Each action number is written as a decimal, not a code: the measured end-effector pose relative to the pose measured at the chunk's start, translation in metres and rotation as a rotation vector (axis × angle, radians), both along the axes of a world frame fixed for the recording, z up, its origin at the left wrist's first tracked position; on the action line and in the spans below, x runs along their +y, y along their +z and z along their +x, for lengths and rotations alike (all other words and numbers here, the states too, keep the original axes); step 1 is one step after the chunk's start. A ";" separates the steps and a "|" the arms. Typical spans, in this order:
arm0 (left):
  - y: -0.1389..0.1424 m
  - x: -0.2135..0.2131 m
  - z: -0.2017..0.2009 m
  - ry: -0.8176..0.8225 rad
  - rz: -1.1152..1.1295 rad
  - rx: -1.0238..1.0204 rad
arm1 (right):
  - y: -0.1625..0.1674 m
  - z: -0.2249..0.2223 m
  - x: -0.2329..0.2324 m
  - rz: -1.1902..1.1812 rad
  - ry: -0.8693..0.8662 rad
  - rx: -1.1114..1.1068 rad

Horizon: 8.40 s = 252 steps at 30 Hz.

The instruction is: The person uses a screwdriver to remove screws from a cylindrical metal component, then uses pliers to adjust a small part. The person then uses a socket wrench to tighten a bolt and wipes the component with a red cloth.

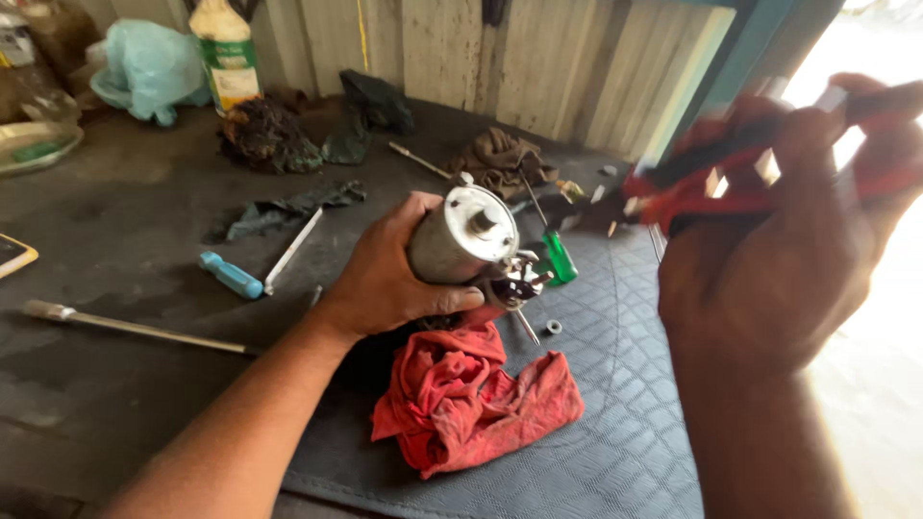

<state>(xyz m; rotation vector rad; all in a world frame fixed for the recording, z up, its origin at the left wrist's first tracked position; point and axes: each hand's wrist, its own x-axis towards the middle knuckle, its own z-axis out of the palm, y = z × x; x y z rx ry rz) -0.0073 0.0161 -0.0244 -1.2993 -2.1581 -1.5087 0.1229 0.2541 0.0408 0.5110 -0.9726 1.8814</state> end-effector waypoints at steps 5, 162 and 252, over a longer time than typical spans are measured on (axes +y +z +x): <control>-0.001 -0.004 -0.001 -0.056 0.017 0.009 | 0.019 -0.012 -0.015 0.017 0.070 -0.058; -0.037 0.007 0.118 0.455 0.185 0.160 | -0.081 0.012 -0.094 -0.043 0.506 -1.158; -0.036 -0.011 0.101 0.204 0.356 -0.302 | -0.087 0.004 -0.083 0.815 -0.213 -0.892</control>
